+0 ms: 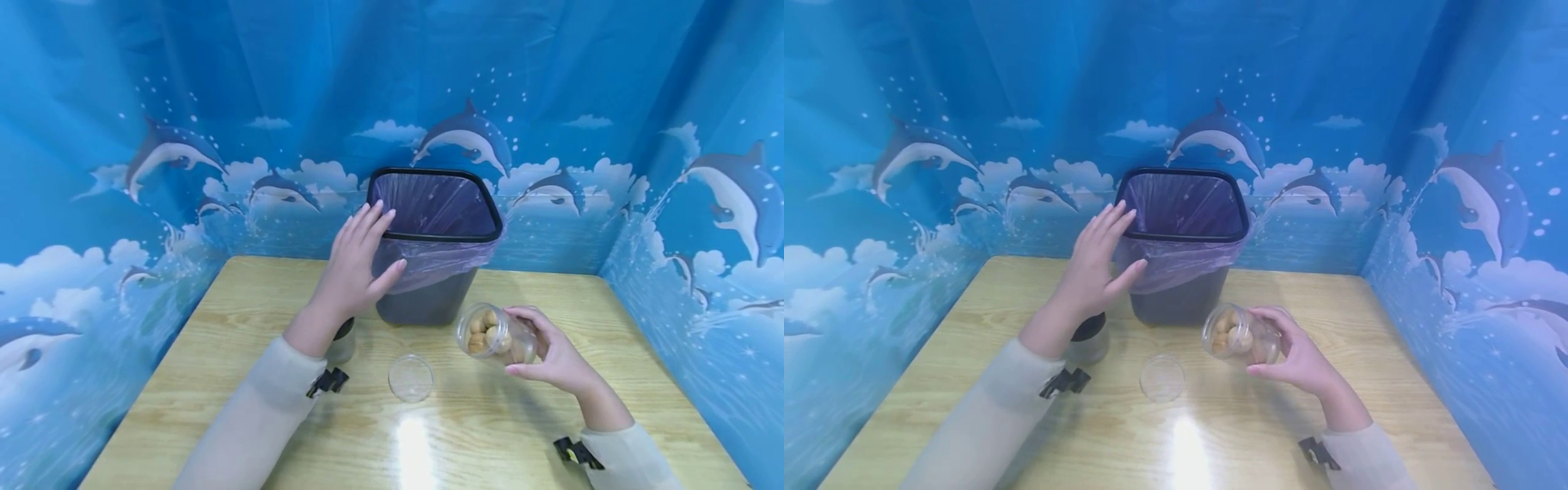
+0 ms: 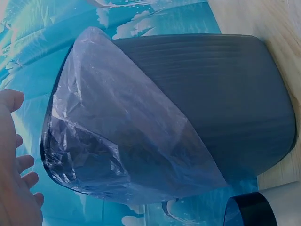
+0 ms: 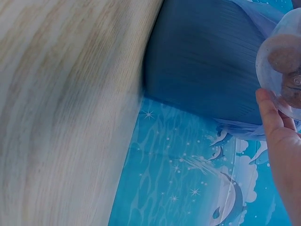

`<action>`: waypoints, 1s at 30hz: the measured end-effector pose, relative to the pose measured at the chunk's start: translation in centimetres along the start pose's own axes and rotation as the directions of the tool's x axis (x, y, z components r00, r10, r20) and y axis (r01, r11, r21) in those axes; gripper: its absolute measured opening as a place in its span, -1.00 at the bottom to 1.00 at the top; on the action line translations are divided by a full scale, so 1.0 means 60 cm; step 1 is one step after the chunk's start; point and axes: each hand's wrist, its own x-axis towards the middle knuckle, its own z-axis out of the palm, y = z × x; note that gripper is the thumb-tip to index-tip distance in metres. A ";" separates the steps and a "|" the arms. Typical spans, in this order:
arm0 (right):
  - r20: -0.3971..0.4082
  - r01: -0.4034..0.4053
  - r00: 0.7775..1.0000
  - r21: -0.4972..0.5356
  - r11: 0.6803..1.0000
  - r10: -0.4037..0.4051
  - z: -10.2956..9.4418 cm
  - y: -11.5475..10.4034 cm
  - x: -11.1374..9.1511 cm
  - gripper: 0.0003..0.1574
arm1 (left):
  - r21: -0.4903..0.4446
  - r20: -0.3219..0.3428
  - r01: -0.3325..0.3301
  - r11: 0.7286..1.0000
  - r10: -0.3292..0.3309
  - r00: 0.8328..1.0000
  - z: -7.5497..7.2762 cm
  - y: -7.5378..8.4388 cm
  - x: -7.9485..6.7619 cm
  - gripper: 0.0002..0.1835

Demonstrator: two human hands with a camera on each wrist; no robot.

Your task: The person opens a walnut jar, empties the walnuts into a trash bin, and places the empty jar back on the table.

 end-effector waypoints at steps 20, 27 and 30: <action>-0.056 0.093 0.994 0.040 0.995 -0.090 -0.003 -0.007 0.007 0.12 | 0.138 0.163 0.128 0.982 -0.150 0.975 0.025 -0.009 0.013 -0.17; -0.078 0.159 0.985 0.081 0.984 -0.152 -0.008 -0.013 0.015 0.12 | 0.143 0.158 0.120 0.982 -0.143 0.977 0.027 -0.010 0.012 -0.16; -0.084 0.164 0.984 0.086 0.983 -0.156 -0.011 -0.016 0.017 0.11 | 0.139 0.155 0.120 0.983 -0.141 0.978 0.028 -0.010 0.012 -0.16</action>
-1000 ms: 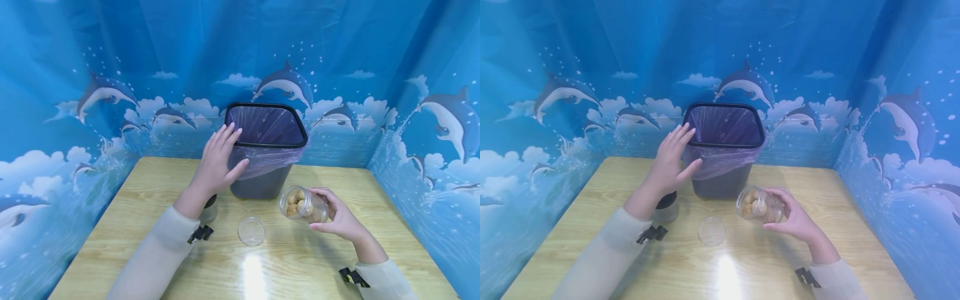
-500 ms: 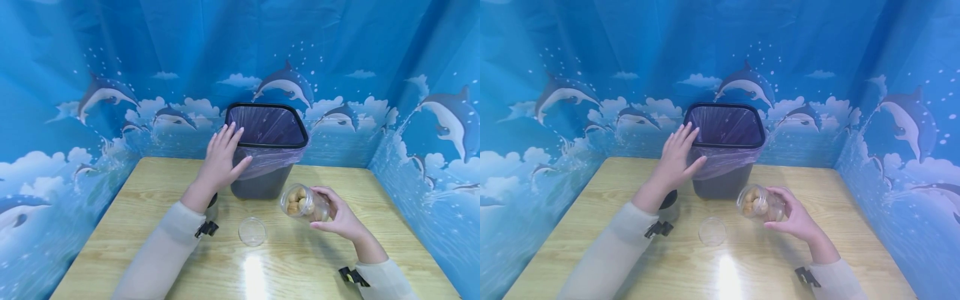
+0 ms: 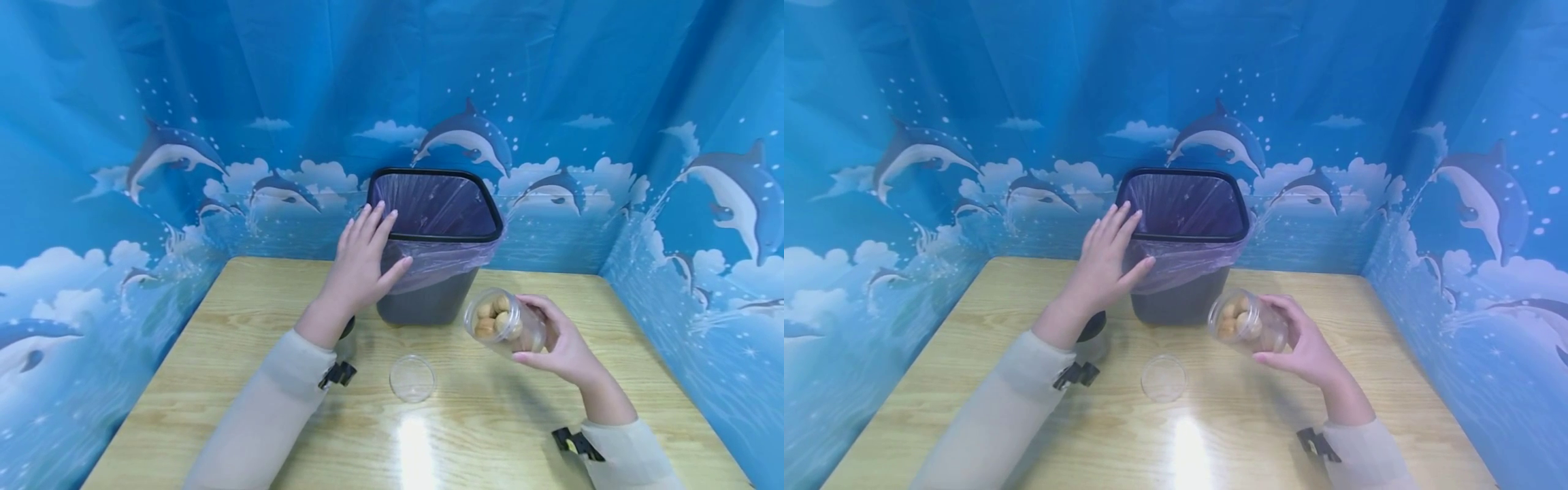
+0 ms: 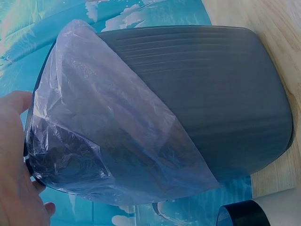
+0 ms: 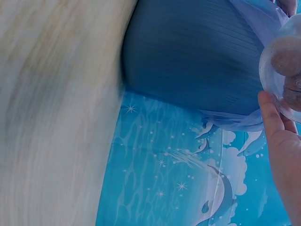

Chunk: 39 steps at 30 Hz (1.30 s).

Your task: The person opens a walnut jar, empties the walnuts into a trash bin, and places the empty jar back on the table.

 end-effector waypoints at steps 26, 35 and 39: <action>-0.152 0.031 0.988 0.021 0.999 -0.028 -0.023 -0.027 0.038 0.11 | -0.021 0.006 0.029 0.999 -0.029 1.000 0.002 0.006 -0.004 -0.16; -0.247 0.117 0.963 0.010 0.993 -0.111 -0.030 -0.041 0.073 0.08 | -0.023 0.007 0.024 0.999 -0.023 1.000 -0.002 0.006 -0.004 -0.15; -0.286 0.098 0.952 -0.043 0.994 -0.107 -0.035 -0.057 0.093 0.04 | -0.017 0.014 0.024 1.000 -0.024 1.000 -0.003 0.007 -0.003 -0.14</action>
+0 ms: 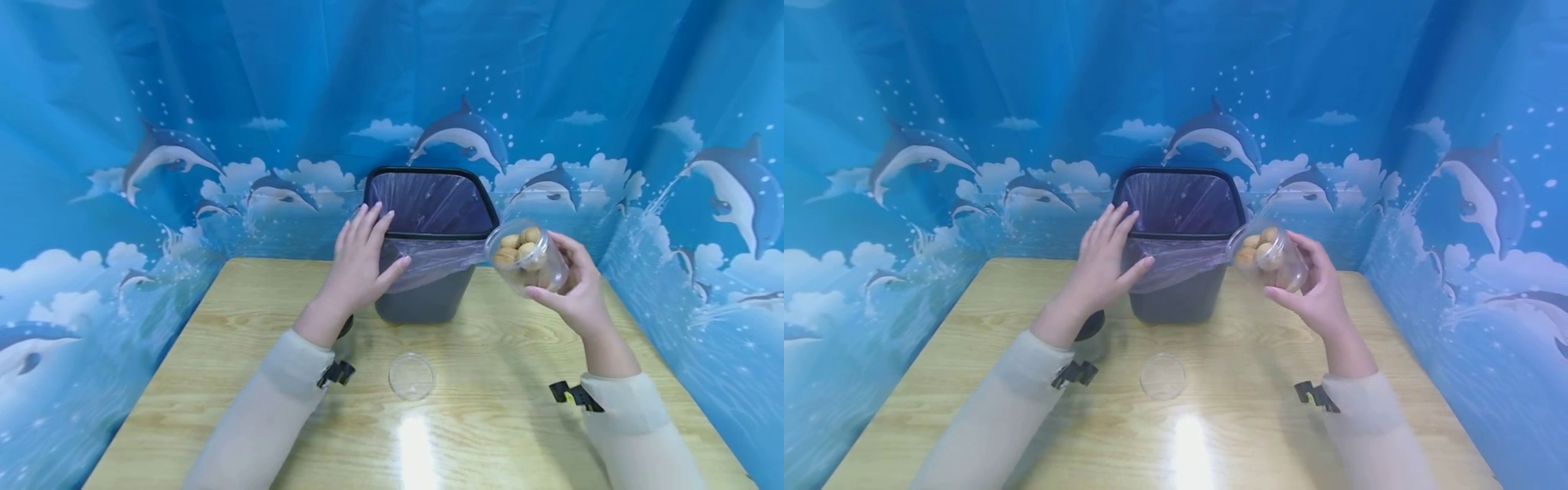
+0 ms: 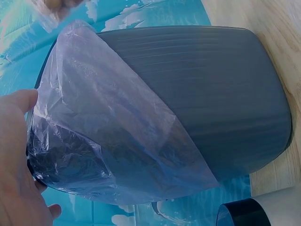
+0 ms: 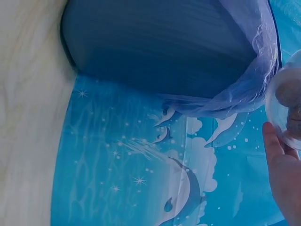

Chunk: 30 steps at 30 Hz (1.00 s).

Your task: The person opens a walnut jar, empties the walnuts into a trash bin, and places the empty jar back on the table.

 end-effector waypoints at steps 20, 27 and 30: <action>-0.038 -0.066 0.997 -0.131 0.989 0.061 -0.017 -0.008 0.096 -0.03 | -0.006 0.033 0.003 1.000 -0.003 0.999 -0.004 0.000 0.001 -0.13; 0.010 -0.117 0.992 -0.320 0.940 0.126 -0.006 -0.041 0.124 -0.06 | -0.013 0.041 0.003 1.000 -0.002 0.999 -0.004 0.002 0.000 -0.12; 0.036 -0.133 0.986 -0.396 0.908 0.160 -0.004 -0.048 0.139 -0.07 | -0.017 0.039 0.006 1.000 -0.006 0.999 -0.003 0.001 0.001 -0.12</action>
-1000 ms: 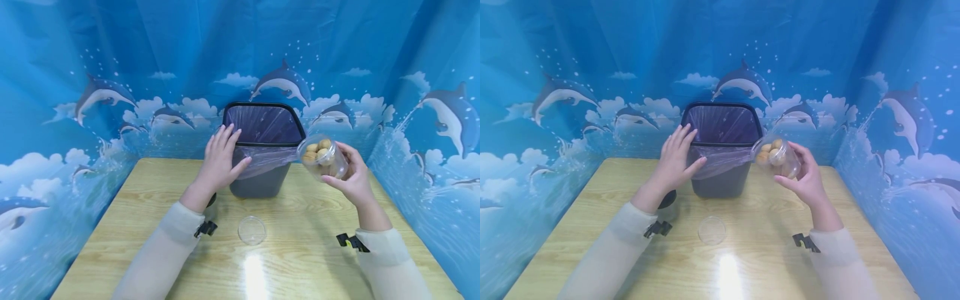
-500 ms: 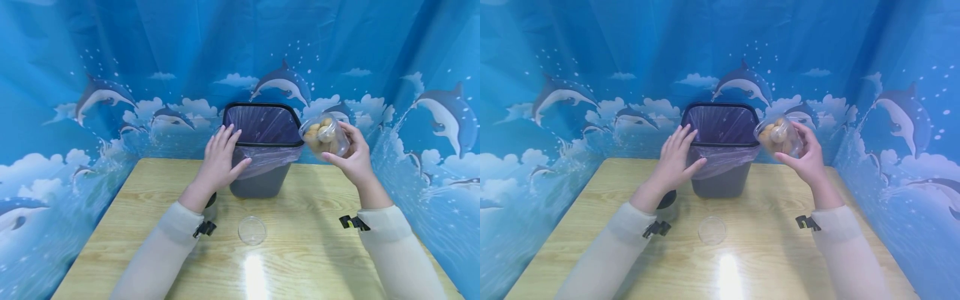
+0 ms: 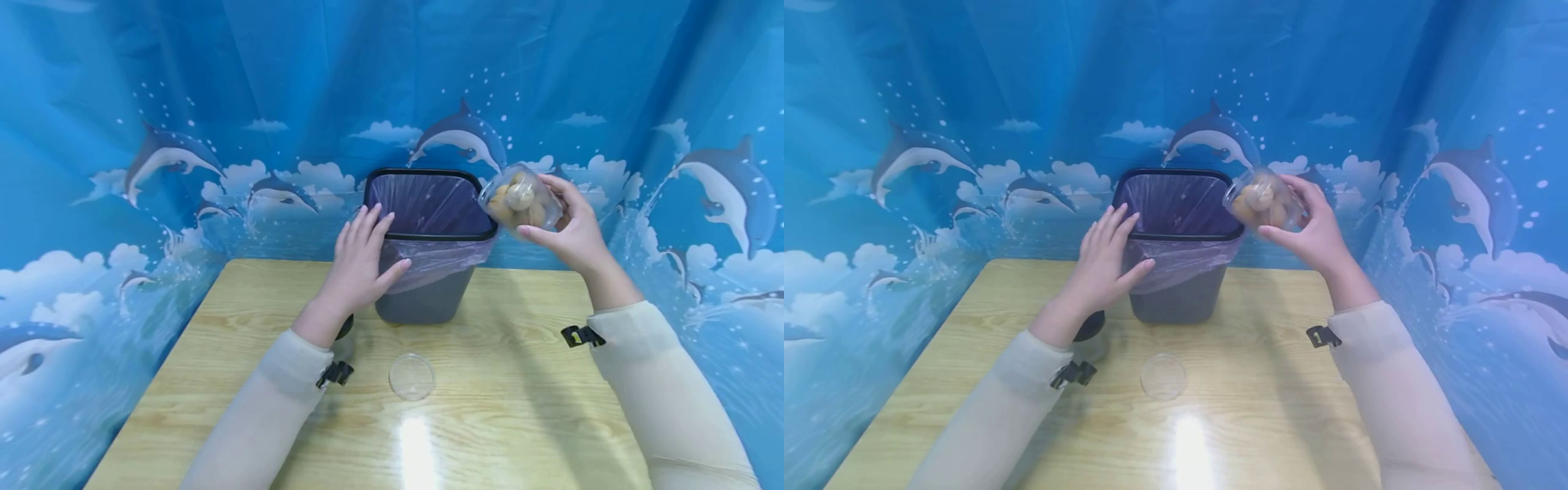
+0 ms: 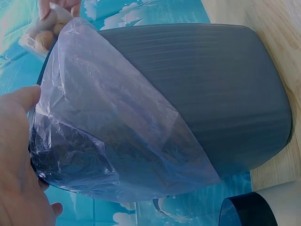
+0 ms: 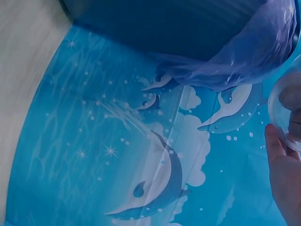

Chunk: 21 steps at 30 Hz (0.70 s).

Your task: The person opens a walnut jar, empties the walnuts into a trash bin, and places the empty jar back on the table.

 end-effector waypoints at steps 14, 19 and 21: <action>0.149 -0.060 0.985 -0.215 0.975 0.093 -0.013 -0.029 0.052 -0.04 | 0.000 0.003 0.002 1.000 -0.002 1.000 0.002 0.000 0.001 -0.12; 0.191 -0.066 0.975 -0.231 0.971 0.111 -0.023 -0.004 0.068 -0.02 | 0.006 0.003 0.004 1.000 -0.004 1.000 0.004 -0.001 0.001 -0.11; 0.214 -0.064 0.970 -0.241 0.969 0.117 -0.027 0.004 0.074 -0.01 | 0.007 0.002 0.006 1.000 -0.006 1.000 0.004 0.000 0.001 -0.11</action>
